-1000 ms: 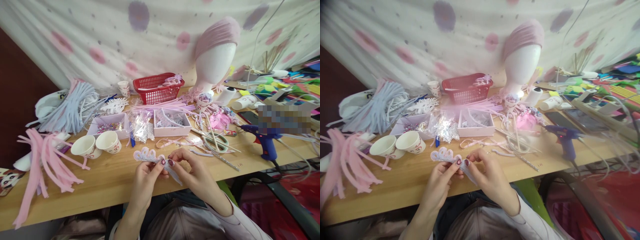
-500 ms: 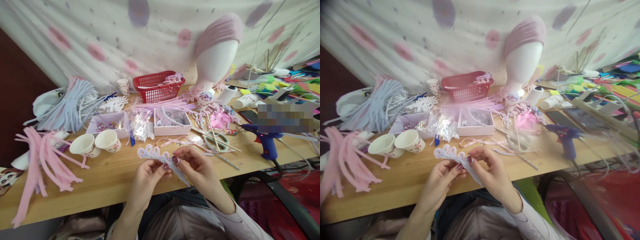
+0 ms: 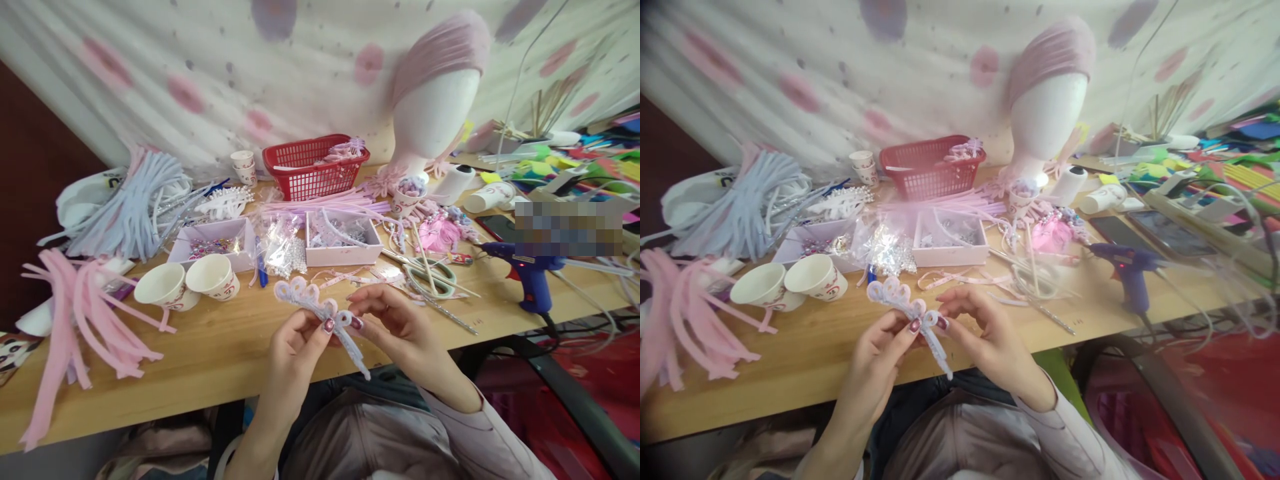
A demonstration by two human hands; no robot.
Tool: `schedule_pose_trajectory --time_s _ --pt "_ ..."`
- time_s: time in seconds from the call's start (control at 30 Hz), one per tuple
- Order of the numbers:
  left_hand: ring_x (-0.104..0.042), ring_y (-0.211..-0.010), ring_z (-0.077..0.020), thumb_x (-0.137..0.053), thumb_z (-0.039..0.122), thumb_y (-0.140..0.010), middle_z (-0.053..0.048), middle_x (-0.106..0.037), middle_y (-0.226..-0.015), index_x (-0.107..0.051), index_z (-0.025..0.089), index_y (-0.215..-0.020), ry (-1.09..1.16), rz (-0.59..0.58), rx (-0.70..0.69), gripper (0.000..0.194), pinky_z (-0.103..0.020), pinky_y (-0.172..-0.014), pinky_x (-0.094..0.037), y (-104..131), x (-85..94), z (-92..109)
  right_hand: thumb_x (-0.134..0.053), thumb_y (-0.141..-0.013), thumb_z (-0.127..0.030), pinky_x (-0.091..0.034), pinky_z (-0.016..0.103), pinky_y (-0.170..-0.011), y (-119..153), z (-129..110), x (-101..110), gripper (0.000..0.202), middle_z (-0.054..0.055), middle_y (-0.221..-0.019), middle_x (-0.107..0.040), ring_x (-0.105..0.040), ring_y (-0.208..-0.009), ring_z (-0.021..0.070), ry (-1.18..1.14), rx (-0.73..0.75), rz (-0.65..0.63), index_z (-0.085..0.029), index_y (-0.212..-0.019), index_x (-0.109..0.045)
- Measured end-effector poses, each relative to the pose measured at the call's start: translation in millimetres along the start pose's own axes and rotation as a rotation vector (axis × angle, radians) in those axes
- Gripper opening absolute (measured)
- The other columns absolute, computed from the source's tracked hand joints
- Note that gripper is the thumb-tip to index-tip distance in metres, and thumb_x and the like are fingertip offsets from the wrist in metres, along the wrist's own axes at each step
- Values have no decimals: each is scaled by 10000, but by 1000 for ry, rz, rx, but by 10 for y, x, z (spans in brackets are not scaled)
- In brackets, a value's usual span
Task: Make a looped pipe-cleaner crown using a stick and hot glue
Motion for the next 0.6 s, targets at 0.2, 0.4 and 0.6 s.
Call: schedule_pose_trajectory --time_s 0.2,0.4,0.6 --pt "-714 -810 -195 -782 330 -809 -72 -791 -878 -794 170 -866 -160 9 -35 170 -244 -731 -559 24 7 33 -756 -878 -379 -584 250 -680 -45 32 41 229 42 -918 -704 -730 -843 174 6 -38 122 -216 -992 -645" --pt "-723 -820 -194 -744 354 -850 -71 -796 -897 -806 171 -907 -237 1 -91 202 -243 -759 -565 37 28 61 -763 -874 -325 -565 249 -702 -94 24 11 158 10 -855 -694 -715 -790 149 50 31 155 -222 -923 -653" --pt "-733 -925 -217 -755 363 -848 -79 -799 -963 -804 178 -937 -191 37 -83 211 -255 -808 -581 11 42 13 -692 -925 -361 -537 387 -825 5 -29 247 134 49 -958 -712 -691 -906 221 292 80 239 -240 -981 -680"
Point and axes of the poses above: each hand's wrist, its own y-axis away from the middle knuckle, its own x-axis out of the back of the hand, z = x × y, the point moved 5 cm from there along -y, towards the middle knuckle
